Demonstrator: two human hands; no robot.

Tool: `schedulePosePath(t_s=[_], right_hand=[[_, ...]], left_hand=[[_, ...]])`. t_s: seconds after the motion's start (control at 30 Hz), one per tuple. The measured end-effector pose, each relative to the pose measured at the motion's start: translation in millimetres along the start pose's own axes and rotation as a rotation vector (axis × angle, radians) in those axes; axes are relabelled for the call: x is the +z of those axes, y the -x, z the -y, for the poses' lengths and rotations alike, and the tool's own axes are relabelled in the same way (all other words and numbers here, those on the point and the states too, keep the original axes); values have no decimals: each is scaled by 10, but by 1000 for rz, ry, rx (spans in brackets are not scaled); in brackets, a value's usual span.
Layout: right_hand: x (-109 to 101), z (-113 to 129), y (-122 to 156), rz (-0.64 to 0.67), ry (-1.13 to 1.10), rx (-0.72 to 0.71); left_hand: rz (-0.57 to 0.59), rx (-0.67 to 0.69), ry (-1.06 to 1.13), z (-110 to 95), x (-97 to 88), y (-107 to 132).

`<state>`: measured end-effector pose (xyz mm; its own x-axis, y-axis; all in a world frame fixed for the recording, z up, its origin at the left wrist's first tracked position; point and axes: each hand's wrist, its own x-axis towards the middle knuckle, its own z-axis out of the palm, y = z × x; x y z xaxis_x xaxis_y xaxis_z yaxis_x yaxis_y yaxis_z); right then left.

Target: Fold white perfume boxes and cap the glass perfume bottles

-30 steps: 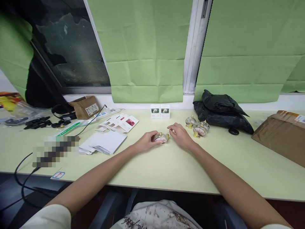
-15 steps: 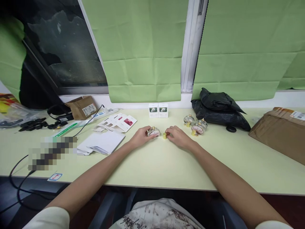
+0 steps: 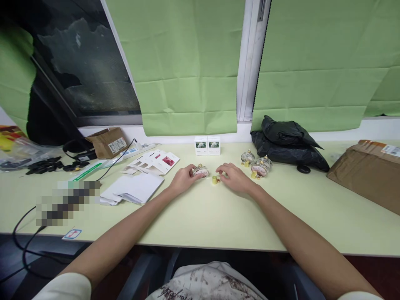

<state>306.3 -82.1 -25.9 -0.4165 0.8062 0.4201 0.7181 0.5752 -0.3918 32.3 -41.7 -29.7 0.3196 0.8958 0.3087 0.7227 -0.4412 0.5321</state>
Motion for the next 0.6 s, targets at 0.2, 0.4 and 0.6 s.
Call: schedulePosePath(t_s=[0.2, 0.4, 0.6], right_hand=[[36, 183, -37, -186, -53, -77], [84, 235, -64, -158, -29, -97], [106, 135, -89, -171, 31, -87]], left_hand=[[72, 111, 183, 1, 55, -2], [121, 201, 247, -57, 79, 14], [148, 209, 267, -59, 70, 15]])
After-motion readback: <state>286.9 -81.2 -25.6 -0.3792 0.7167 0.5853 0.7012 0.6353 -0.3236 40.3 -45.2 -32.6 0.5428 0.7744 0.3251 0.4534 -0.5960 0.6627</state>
